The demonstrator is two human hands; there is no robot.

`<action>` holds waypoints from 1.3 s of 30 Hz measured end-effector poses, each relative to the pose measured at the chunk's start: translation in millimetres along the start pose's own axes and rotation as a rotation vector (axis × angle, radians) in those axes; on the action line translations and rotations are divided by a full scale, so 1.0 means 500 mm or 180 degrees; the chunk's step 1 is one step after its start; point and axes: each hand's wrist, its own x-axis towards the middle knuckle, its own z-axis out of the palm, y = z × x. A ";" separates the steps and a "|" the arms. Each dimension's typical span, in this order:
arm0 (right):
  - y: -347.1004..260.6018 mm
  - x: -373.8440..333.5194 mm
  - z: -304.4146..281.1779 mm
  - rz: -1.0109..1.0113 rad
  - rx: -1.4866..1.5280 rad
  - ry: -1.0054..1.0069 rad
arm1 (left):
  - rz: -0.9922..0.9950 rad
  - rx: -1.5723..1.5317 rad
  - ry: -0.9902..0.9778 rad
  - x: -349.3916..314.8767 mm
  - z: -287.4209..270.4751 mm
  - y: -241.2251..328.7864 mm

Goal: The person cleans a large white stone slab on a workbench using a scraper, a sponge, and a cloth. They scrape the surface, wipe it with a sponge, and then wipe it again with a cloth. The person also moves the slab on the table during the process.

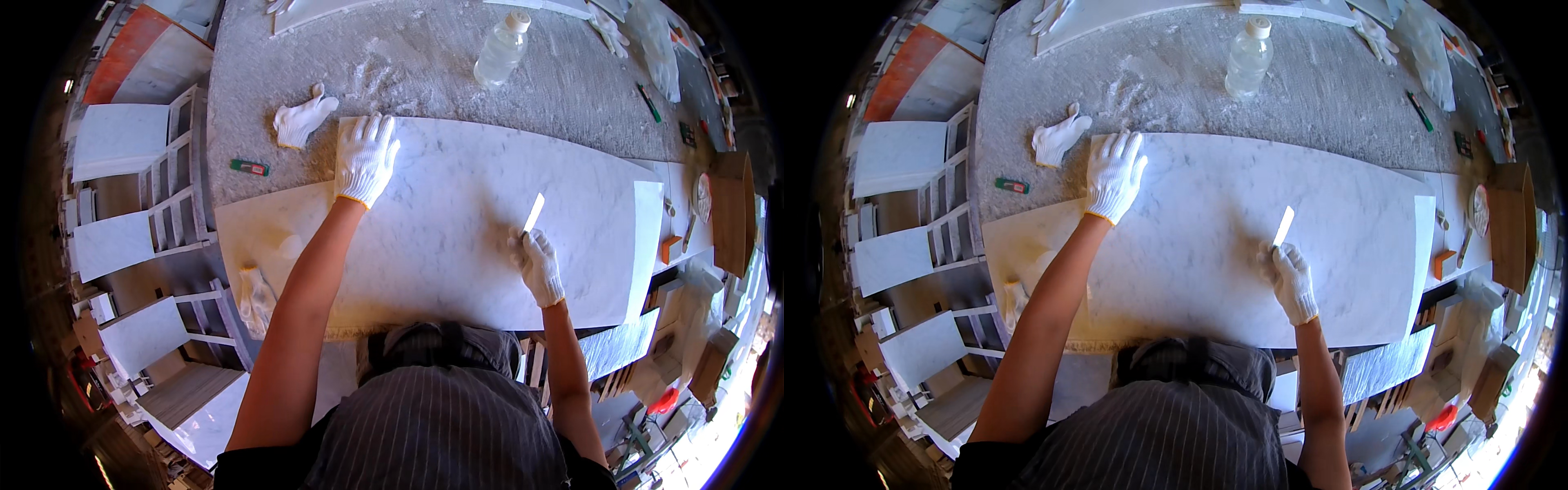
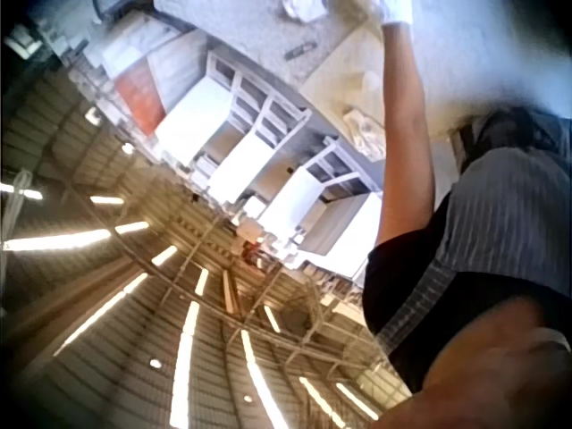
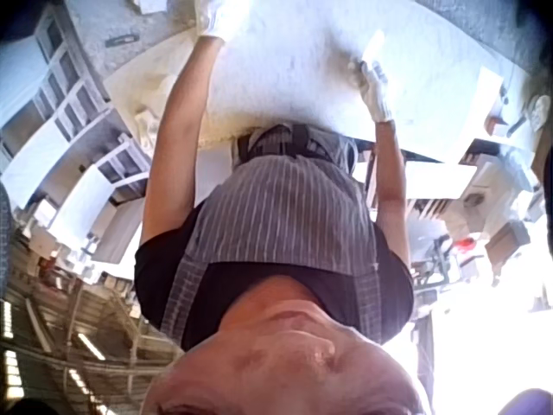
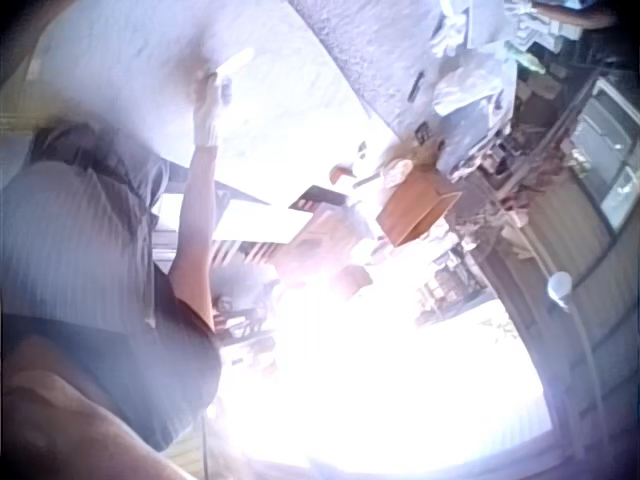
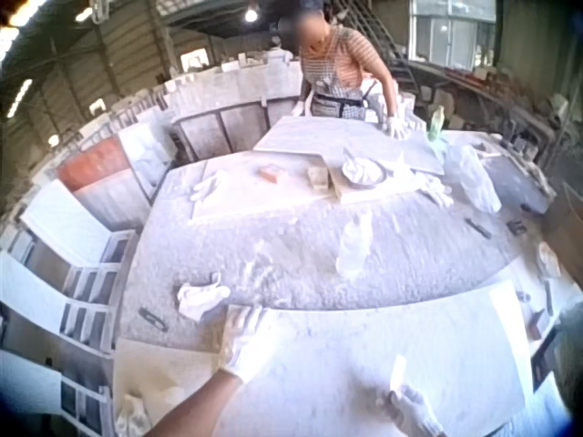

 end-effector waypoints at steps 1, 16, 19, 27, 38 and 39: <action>-0.001 0.003 0.000 -0.0025 -0.0002 -0.0053 | -0.0033 0.0028 0.0029 -0.004 0.000 0.000; -0.002 0.001 -0.005 0.0041 -0.0007 -0.0022 | 0.0101 -0.2313 -0.1454 -0.125 -0.102 0.228; 0.004 0.001 -0.008 -0.0005 0.0022 -0.0120 | 0.1357 -0.1849 -0.0509 -0.169 -0.085 0.250; 0.000 0.004 -0.002 -0.0081 -0.0214 -0.0129 | -0.0141 -0.1495 0.0519 -0.062 -0.020 0.000; -0.002 0.004 -0.013 -0.0025 0.0111 -0.0129 | 0.0766 -0.1014 -0.0803 -0.208 -0.123 0.206; -0.003 0.005 -0.008 0.0046 0.0074 -0.0093 | 0.0905 -0.1190 -0.0769 -0.250 -0.108 0.233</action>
